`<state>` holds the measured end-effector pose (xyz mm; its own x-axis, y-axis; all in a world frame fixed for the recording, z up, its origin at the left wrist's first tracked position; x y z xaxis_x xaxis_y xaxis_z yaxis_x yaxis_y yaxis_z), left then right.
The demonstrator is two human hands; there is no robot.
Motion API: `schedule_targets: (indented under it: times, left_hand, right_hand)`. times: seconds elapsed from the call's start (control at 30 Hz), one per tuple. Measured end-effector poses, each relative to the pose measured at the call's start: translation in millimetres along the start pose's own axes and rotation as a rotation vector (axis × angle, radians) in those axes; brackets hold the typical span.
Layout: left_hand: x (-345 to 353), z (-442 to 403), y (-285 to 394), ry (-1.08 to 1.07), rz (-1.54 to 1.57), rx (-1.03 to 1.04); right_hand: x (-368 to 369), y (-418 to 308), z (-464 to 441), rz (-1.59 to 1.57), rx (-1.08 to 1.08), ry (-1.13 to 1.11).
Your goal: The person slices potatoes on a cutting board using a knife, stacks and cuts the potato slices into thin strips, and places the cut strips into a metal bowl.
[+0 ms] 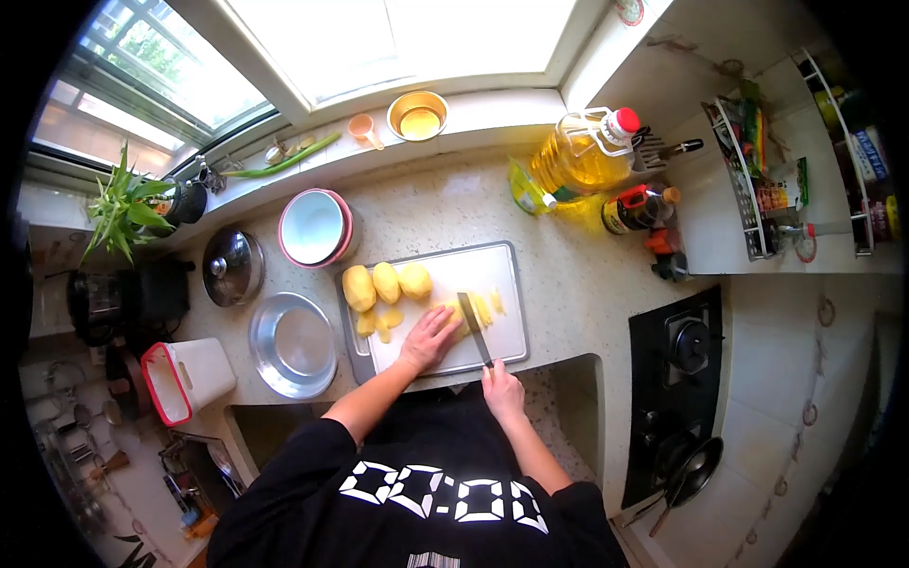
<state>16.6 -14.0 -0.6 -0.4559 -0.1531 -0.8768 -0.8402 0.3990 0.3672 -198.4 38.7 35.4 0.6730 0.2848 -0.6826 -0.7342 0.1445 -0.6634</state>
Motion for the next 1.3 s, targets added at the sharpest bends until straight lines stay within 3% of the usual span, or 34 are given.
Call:
schedule_targets:
  times: [0.1, 0.4, 1.3]
  left_hand:
    - [-3, 0, 3, -0.029, 0.012, -0.013]
    - [1, 2, 2, -0.052, 0.019, -0.032]
    - [3, 3, 0, -0.045, 0.023, -0.033]
  right_hand:
    - [-6, 3, -1, 0.015, 0.075, 0.017]
    - [-19, -14, 9, -0.113, 0.025, -0.043]
    - [-19, -20, 20, -0.103, -0.031, -0.022]
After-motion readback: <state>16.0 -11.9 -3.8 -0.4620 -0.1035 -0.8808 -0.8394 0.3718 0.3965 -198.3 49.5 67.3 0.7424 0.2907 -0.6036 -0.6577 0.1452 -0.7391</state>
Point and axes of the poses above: each hand's wrist, its own z-axis away from the middle knuckle, its own x-axis out of the palm, y = z × x, the point moved 4 cm from there along -z, towards the middle knuckle, and after that the axes turned 11 degrees about -z, right-handed, at the moved point
